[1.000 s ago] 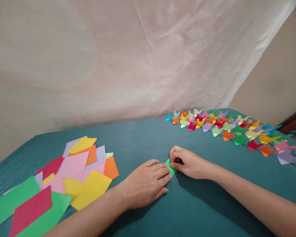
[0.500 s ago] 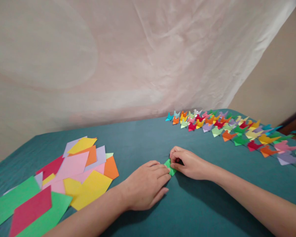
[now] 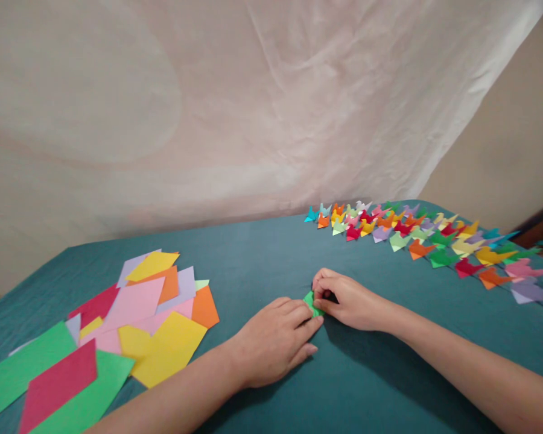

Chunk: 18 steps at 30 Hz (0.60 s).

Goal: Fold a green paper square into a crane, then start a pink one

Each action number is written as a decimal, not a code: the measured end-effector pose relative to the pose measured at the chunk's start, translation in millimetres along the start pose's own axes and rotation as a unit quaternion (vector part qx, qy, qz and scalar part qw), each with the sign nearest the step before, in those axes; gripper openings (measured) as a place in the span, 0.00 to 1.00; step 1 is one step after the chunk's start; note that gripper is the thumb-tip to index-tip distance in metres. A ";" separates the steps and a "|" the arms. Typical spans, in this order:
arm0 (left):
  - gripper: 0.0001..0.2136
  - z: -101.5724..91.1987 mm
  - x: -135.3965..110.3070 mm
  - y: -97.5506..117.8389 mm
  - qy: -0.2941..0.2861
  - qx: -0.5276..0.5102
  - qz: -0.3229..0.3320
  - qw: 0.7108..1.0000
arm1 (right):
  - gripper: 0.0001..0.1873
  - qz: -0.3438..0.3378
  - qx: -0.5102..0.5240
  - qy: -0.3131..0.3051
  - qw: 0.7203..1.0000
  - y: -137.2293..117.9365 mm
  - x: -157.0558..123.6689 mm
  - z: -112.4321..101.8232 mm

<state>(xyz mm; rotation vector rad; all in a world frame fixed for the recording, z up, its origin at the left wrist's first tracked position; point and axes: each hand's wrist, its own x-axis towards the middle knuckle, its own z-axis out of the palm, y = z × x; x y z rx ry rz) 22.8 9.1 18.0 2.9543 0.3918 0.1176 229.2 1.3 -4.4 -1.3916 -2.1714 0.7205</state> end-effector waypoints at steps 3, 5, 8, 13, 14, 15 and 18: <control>0.17 0.8 0.1 0.6 -0.003 0.007 -0.004 1.000 | 0.07 0.002 -0.001 0.000 1.000 -0.3 0.1 0.0; 0.17 1.4 0.0 0.9 -0.003 0.009 -0.007 1.000 | 0.07 0.004 -0.002 0.000 1.000 -0.3 -0.3 0.1; 0.17 2.0 -0.3 1.3 -0.007 0.006 -0.008 1.000 | 0.07 0.007 0.000 -0.001 1.000 -0.2 -1.0 0.3; 0.18 0.6 -0.2 1.8 -0.007 0.005 -0.010 1.000 | 0.06 0.009 0.001 -0.005 1.000 1.6 -1.1 0.7; 0.18 0.1 -0.1 1.9 -0.006 0.006 -0.011 1.000 | 0.06 0.007 0.000 -0.006 1.000 2.2 -0.8 0.8; 0.18 -0.3 0.2 2.0 -0.005 0.007 -0.011 1.000 | 0.06 0.006 0.000 -0.005 1.000 2.7 -0.5 0.9; 0.20 -1.0 0.7 2.3 -0.002 0.008 -0.011 1.000 | 0.06 0.002 -0.002 -0.003 1.000 3.6 0.0 1.2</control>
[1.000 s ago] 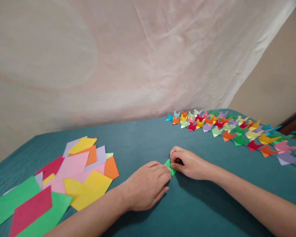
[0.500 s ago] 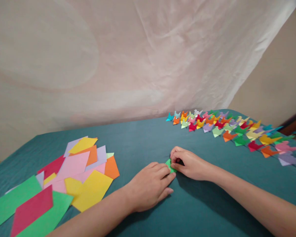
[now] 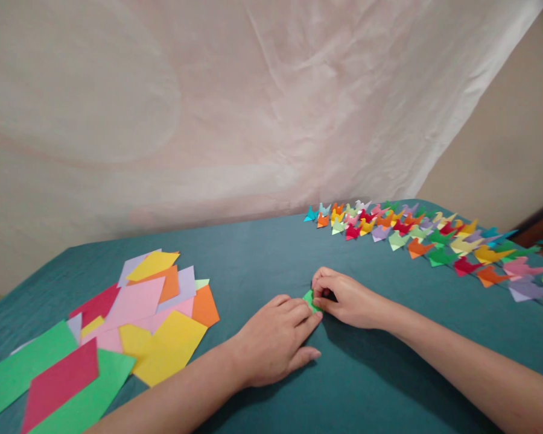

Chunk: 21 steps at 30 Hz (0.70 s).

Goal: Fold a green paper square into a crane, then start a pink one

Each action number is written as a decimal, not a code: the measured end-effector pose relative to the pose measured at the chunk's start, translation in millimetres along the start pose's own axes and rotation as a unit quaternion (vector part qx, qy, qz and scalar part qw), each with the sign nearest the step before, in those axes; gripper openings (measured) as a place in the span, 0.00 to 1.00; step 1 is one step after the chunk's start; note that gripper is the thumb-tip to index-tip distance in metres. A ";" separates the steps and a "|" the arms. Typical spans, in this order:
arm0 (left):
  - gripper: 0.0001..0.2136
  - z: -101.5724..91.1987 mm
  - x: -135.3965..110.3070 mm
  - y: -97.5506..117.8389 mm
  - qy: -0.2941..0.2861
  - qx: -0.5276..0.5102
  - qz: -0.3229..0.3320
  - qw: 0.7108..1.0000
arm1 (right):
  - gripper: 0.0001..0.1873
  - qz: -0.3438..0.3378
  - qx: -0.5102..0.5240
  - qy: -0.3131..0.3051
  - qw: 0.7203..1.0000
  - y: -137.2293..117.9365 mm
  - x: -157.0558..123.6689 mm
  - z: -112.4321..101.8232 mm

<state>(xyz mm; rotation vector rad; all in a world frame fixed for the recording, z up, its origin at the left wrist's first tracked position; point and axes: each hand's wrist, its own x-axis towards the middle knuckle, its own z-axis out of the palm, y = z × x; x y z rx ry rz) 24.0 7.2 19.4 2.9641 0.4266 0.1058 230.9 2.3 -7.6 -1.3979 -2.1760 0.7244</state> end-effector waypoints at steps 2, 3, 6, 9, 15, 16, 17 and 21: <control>0.20 0.3 0.2 0.3 0.000 0.002 -0.001 1.000 | 0.06 0.001 -0.001 0.001 1.000 -0.1 -0.3 0.1; 0.20 0.6 0.2 0.6 0.000 0.002 -0.002 1.000 | 0.06 0.001 0.000 0.001 1.000 -0.3 -0.6 0.1; 0.20 1.5 0.4 1.3 0.003 0.005 -0.005 1.000 | 0.06 0.001 0.001 0.002 1.000 -1.0 -1.4 0.0; 0.20 1.5 0.9 2.0 0.003 0.008 -0.008 1.000 | 0.06 0.001 -0.001 0.005 1.000 -1.2 -1.6 0.1; 0.20 1.4 1.5 3.1 0.003 0.006 -0.011 1.000 | 0.06 -0.002 -0.006 0.004 1.000 0.1 -0.4 2.0; 0.19 1.5 1.5 3.2 0.004 0.006 -0.012 1.000 | 0.06 -0.003 -0.006 0.003 1.000 0.3 -0.2 2.1; 0.19 1.5 1.6 3.3 0.004 0.006 -0.012 1.000 | 0.06 -0.005 -0.007 0.002 1.000 0.5 -0.2 2.2; 0.19 1.3 1.7 3.3 0.003 0.006 -0.013 1.000 | 0.04 -0.003 -0.032 0.002 0.999 1.1 -0.8 1.2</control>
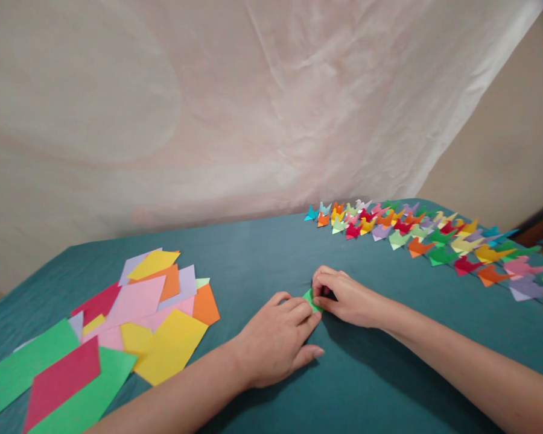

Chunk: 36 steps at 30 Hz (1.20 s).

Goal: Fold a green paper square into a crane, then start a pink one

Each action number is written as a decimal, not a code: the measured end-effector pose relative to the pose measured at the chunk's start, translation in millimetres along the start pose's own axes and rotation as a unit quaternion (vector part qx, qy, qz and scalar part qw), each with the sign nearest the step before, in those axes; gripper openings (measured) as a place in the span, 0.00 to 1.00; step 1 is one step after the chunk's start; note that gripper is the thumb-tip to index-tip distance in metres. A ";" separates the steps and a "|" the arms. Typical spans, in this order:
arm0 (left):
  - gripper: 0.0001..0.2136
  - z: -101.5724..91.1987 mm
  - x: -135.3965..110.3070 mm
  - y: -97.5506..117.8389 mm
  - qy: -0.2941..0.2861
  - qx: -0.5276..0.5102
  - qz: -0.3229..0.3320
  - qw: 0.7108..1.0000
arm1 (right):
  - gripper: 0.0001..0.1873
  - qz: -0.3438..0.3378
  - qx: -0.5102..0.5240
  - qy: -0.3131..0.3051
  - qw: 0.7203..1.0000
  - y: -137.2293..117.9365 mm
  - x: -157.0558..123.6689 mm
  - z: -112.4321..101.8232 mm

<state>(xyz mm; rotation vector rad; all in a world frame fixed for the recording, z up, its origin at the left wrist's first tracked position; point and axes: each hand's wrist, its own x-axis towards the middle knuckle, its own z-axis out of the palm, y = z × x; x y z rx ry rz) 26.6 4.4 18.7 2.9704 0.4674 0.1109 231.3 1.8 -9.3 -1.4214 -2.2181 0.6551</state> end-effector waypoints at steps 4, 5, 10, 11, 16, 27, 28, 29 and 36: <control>0.19 0.2 -0.5 -0.4 0.007 0.000 -0.007 1.000 | 0.06 0.030 -0.043 0.021 0.998 1.5 -0.9 -0.7; 0.20 0.2 -0.7 -0.5 0.011 0.001 -0.009 1.000 | 0.07 0.038 -0.048 0.023 0.998 2.2 -0.8 -0.7; 0.20 -0.2 -2.4 -1.5 0.028 0.002 -0.022 0.999 | 0.08 0.055 -0.050 0.021 0.997 6.0 1.0 0.5; 0.20 -0.1 -2.8 -1.7 0.028 0.001 -0.025 0.999 | 0.08 0.057 -0.050 0.021 0.997 6.5 1.3 0.6; 0.21 2.3 -4.1 -3.3 0.024 -0.004 -0.035 0.999 | 0.08 0.064 -0.048 0.019 0.997 6.8 1.9 0.3; 0.21 2.2 -3.5 -3.3 0.032 -0.009 -0.032 0.999 | 0.04 0.051 -0.052 0.042 0.996 10.5 2.0 1.9; 0.21 2.3 -3.5 -3.2 0.031 -0.010 -0.031 0.999 | 0.04 0.049 -0.053 0.046 0.996 10.9 1.8 2.2; 0.21 2.4 -3.6 -3.2 0.031 -0.010 -0.031 0.999 | 0.04 0.048 -0.055 0.050 0.996 11.1 1.6 2.7; 0.21 3.8 -4.2 -3.8 0.026 -0.010 -0.036 0.999 | 0.03 0.037 -0.070 0.068 0.995 11.3 1.0 5.3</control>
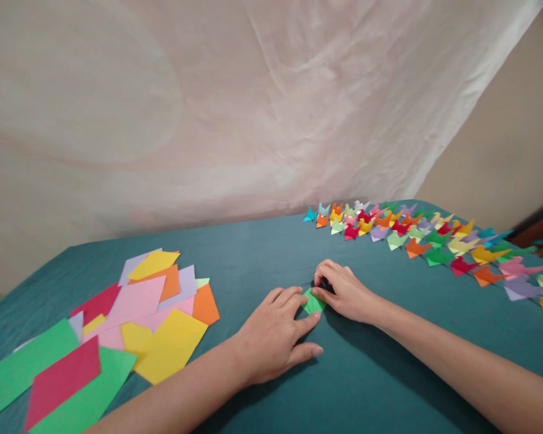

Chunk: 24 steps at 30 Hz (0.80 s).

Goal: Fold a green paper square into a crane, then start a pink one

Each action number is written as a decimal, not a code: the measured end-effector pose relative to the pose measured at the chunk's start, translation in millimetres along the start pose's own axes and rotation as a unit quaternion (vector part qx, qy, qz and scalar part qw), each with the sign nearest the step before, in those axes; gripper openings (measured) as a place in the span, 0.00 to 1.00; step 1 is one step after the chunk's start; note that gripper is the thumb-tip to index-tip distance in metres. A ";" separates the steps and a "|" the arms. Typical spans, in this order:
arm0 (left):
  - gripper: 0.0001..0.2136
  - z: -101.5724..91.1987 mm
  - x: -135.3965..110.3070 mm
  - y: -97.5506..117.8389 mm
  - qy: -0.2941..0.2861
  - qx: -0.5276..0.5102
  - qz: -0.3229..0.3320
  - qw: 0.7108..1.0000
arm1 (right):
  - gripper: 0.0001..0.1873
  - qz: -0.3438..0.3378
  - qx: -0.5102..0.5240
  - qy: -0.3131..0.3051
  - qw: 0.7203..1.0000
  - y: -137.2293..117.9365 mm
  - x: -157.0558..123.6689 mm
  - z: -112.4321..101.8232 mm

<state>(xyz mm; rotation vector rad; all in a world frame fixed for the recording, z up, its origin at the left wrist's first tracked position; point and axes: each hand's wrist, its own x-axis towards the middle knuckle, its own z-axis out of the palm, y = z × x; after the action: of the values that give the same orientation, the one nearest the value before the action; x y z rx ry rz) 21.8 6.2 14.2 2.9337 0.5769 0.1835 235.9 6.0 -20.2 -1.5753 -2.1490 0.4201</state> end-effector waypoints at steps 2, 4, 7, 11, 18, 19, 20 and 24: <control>0.21 -0.3 -0.1 0.1 0.001 -0.002 0.000 1.000 | 0.03 -0.001 -0.003 0.007 1.000 0.7 -0.1 0.7; 0.21 -0.8 -0.1 0.5 0.002 -0.003 -0.002 1.000 | 0.03 -0.007 -0.005 0.010 1.000 1.7 -0.6 1.4; 0.21 -1.7 0.0 1.2 -0.002 -0.004 -0.006 1.000 | 0.03 -0.014 -0.002 0.014 1.000 3.3 -1.7 1.9; 0.20 -2.3 0.1 2.2 -0.004 -0.009 -0.007 1.000 | 0.04 -0.011 0.024 0.016 1.000 4.6 -3.1 -0.2; 0.18 -3.4 0.3 5.8 0.001 -0.017 -0.022 1.000 | 0.12 -0.027 0.040 -0.012 0.999 1.1 -5.7 -8.1; 0.18 -3.5 0.3 6.2 0.000 -0.019 -0.023 1.000 | 0.13 -0.025 0.035 -0.012 0.999 0.3 -5.8 -8.2; 0.18 -3.4 0.3 6.4 0.000 -0.020 -0.023 1.000 | 0.13 -0.024 0.030 -0.012 0.999 -0.3 -5.9 -8.1; 0.18 -2.8 0.1 5.9 0.001 -0.026 -0.025 0.999 | 0.14 -0.018 0.016 -0.014 1.000 -1.1 -5.2 -6.6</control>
<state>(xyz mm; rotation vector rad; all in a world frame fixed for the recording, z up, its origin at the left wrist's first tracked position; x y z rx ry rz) 23.6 1.2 17.9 2.8667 0.6356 0.1912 239.7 0.6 -14.9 -1.5192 -2.1767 0.4656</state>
